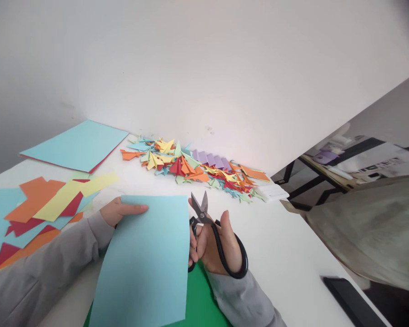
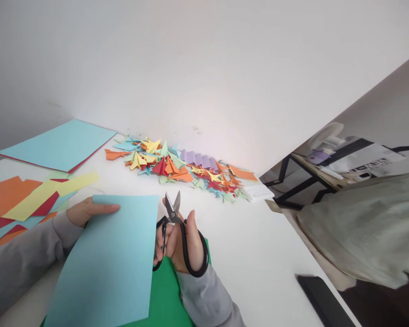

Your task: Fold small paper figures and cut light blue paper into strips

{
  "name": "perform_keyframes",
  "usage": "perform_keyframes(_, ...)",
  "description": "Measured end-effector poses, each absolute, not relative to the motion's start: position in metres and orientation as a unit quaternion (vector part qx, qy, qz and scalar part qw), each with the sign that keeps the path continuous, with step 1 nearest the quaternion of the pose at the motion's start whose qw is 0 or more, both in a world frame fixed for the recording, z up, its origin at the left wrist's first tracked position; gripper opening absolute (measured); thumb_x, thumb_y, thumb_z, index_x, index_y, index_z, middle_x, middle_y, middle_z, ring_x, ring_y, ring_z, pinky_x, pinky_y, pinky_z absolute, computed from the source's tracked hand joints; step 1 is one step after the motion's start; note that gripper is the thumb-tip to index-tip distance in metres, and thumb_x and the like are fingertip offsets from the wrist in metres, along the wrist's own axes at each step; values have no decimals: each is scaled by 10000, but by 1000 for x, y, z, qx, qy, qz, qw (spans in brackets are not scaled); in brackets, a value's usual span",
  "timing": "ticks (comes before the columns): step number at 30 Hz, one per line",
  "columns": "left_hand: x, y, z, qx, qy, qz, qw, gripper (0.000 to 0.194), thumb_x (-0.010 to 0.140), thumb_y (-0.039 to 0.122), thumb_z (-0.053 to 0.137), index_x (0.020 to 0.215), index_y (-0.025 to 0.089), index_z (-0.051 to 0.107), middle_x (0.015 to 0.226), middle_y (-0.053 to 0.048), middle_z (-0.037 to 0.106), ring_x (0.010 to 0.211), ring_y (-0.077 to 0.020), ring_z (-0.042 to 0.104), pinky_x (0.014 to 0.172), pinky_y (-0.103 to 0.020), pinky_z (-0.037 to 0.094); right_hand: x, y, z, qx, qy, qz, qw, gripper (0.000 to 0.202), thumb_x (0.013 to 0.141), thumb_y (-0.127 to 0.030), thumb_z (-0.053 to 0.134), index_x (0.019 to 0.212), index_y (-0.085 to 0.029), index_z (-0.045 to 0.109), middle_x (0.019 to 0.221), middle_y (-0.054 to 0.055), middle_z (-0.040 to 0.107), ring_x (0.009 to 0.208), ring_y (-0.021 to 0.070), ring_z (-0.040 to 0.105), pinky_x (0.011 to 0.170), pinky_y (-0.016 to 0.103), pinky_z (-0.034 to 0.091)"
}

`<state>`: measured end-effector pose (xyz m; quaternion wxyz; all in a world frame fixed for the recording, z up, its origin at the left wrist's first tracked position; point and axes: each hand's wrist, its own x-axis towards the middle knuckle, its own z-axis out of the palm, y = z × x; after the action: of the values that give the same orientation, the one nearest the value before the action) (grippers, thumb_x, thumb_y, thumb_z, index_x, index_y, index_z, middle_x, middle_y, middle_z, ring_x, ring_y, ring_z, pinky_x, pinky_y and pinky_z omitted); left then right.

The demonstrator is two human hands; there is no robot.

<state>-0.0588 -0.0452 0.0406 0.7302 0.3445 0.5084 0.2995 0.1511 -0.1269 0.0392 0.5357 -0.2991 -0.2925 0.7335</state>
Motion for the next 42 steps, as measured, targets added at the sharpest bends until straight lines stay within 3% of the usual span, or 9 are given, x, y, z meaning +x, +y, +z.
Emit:
perform_keyframes(12,-70,-29,31,354,512,338,706,474,363,236,799,804,113,676,706,-113,688,623,-297,643,549,-372,522,153,-133,40,-278,-351,766,460,791,742,-722,149,1371,-243,163,570,-8,562,375,126,493,408,300,455)
perform_keyframes(19,-73,-26,27,366,512,338,700,508,333,247,805,805,112,674,691,-115,687,624,-304,644,544,-377,520,150,-133,41,-273,-360,770,452,778,742,-719,147,1339,-234,262,568,2,573,371,124,488,399,290,446)
perform_keyframes(29,-69,-32,38,375,509,331,700,456,358,238,800,785,136,679,760,-119,694,665,-301,645,590,-376,530,150,-133,41,-265,-354,777,448,724,717,-716,306,1252,-234,387,645,11,603,396,122,505,437,313,461)
perform_keyframes(36,-67,-37,37,420,495,354,673,487,324,238,814,774,115,674,767,-125,694,658,-302,642,584,-399,530,150,-133,41,-256,-354,775,457,756,755,-707,147,1331,-233,267,579,12,587,385,132,512,407,294,457)
perform_keyframes(42,-65,-41,37,433,495,358,663,459,324,239,813,743,115,675,746,-114,696,650,-288,644,572,-380,533,151,-133,40,-246,-360,776,456,759,767,-692,138,1357,-220,210,591,17,586,385,132,513,411,297,461)
